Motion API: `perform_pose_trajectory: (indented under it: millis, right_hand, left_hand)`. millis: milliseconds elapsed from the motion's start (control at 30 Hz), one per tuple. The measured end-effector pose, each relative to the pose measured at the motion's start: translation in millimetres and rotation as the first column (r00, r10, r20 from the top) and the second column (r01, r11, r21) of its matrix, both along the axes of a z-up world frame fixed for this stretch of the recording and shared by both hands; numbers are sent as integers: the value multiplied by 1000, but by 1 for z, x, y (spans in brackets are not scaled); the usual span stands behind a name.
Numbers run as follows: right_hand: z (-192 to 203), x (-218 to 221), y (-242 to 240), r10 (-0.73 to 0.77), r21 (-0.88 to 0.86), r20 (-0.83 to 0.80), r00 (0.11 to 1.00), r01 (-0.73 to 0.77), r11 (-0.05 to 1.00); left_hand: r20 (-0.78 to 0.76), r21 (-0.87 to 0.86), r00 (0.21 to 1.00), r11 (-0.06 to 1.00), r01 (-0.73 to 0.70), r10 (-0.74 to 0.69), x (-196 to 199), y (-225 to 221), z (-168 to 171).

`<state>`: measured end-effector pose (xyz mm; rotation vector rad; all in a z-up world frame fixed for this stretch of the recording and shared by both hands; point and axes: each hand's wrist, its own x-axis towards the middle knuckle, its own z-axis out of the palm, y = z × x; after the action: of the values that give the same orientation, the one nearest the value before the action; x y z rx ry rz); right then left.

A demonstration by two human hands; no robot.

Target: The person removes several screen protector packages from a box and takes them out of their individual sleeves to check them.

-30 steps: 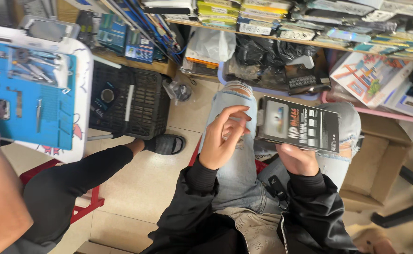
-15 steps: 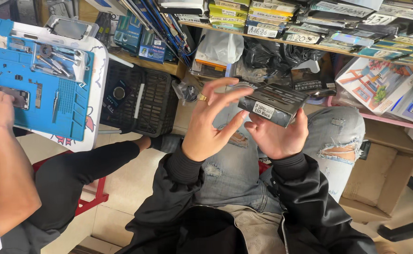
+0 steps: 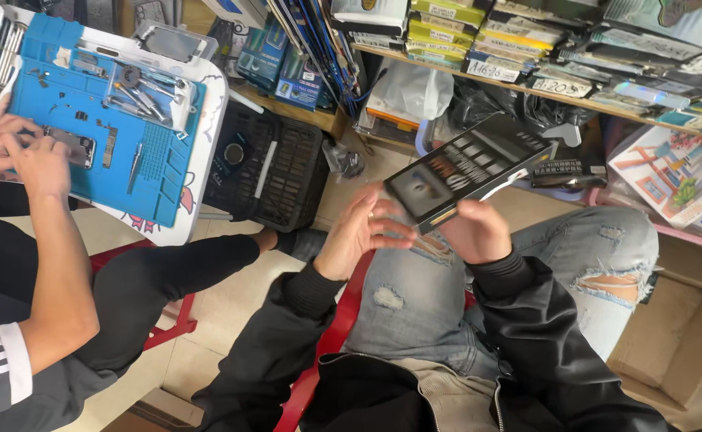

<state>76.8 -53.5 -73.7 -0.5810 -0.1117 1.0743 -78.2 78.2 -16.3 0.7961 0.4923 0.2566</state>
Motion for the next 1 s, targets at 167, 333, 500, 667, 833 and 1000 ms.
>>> perform_pose_trajectory:
  millis: [167, 333, 500, 667, 833, 1000]
  right_hand:
    - [-50, -29, 9, 129, -85, 177, 976, -116, 990]
    - [-26, -33, 40, 334, -232, 482, 810, -249, 940]
    - [28, -28, 47, 344, -86, 500, 795, -350, 933]
    - [33, -30, 52, 366, -143, 477, 799, -341, 929]
    - [18, -26, 45, 351, -147, 458, 817, -320, 936]
    - [15, -26, 46, 286, -54, 456, 842, -295, 954]
  left_hand:
    - [-144, -160, 989, 985, -65, 42, -12, 9, 27]
    - [-297, -73, 917, 951, -299, 266, -19, 32, 47]
    - [-224, 132, 863, 892, -433, 452, -15, 72, 84]
    - [-35, 129, 851, 847, -516, 523, 23, 103, 20]
    - [11, -7, 824, 824, -566, 567, 72, 99, 16]
    - [123, -257, 824, 820, -512, 553, 104, 104, 4]
